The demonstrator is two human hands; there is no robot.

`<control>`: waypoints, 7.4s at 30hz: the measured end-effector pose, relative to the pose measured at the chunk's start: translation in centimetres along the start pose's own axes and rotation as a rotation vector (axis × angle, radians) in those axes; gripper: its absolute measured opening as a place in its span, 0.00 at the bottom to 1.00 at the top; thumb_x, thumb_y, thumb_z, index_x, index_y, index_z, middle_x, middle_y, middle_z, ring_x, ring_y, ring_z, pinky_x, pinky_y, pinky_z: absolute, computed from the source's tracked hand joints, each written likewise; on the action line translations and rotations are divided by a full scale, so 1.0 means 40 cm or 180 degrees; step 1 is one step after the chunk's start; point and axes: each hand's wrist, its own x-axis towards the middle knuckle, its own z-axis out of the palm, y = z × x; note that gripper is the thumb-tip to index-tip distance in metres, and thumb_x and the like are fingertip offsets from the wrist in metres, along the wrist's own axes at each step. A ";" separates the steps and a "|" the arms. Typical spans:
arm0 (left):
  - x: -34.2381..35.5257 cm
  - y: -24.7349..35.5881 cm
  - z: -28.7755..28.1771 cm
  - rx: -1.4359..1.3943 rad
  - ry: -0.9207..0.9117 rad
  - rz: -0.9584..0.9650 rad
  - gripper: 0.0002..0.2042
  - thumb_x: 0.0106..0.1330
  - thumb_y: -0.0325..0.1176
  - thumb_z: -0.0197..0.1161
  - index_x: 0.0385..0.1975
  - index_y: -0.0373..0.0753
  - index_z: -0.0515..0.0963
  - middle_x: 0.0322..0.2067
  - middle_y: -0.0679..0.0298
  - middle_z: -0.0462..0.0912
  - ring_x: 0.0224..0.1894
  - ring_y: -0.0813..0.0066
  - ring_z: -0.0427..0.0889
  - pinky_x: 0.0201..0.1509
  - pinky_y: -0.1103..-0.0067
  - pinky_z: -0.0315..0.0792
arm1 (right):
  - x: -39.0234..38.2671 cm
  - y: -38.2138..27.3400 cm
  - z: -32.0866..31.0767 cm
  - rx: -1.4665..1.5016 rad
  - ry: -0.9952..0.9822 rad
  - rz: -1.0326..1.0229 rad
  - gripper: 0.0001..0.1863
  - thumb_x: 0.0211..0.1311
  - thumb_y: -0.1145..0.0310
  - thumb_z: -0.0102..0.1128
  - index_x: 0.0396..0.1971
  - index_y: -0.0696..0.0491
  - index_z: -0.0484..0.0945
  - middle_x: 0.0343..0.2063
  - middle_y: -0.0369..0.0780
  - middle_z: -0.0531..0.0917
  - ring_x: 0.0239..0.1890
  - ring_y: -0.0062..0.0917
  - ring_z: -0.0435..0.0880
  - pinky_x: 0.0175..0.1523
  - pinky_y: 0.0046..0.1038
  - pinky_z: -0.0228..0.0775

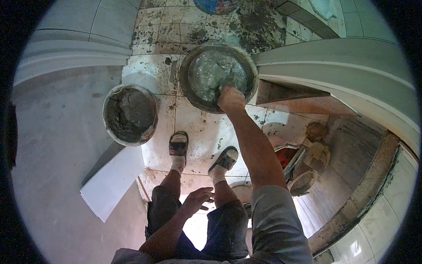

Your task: Applying mortar to a wall surface using a trowel for tiling.

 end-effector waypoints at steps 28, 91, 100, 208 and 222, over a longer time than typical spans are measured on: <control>0.037 -0.032 0.046 0.0037 0.0214 0.0135 0.24 0.66 0.46 0.55 0.56 0.37 0.68 0.40 0.60 0.78 0.42 0.73 0.79 0.36 0.77 0.77 | -0.142 0.099 -0.013 0.2051 -0.1062 0.0074 0.17 0.49 0.65 0.60 0.39 0.58 0.77 0.31 0.48 0.80 0.35 0.36 0.80 0.41 0.33 0.72; -0.591 0.563 0.508 0.2454 0.1191 0.1195 0.17 0.64 0.43 0.56 0.45 0.36 0.72 0.35 0.61 0.77 0.33 0.65 0.80 0.25 0.74 0.75 | -1.409 1.155 -0.963 0.3358 0.2238 0.2234 0.18 0.50 0.60 0.58 0.37 0.58 0.76 0.29 0.47 0.81 0.32 0.36 0.81 0.38 0.36 0.73; -0.586 0.638 0.832 0.3837 0.1161 0.1249 0.18 0.64 0.43 0.54 0.46 0.35 0.75 0.35 0.60 0.81 0.38 0.71 0.82 0.28 0.74 0.78 | -1.296 1.493 -0.960 0.1088 0.2262 0.3193 0.18 0.51 0.65 0.56 0.43 0.55 0.71 0.39 0.49 0.78 0.43 0.40 0.80 0.46 0.40 0.73; -0.629 0.994 1.565 0.7552 -0.1562 0.2392 0.23 0.57 0.45 0.63 0.50 0.40 0.74 0.42 0.51 0.79 0.40 0.53 0.80 0.44 0.68 0.74 | -0.976 1.417 -0.919 0.5944 0.3997 0.3854 0.21 0.61 0.57 0.54 0.30 0.65 0.73 0.18 0.43 0.75 0.14 0.32 0.76 0.20 0.34 0.70; -0.630 0.993 1.559 0.7499 -0.1499 0.2230 0.25 0.58 0.46 0.62 0.51 0.36 0.72 0.45 0.49 0.78 0.47 0.51 0.78 0.49 0.67 0.72 | -0.800 1.391 -1.119 0.4199 0.3426 0.3476 0.25 0.60 0.55 0.48 0.32 0.68 0.77 0.34 0.59 0.79 0.40 0.51 0.80 0.47 0.41 0.72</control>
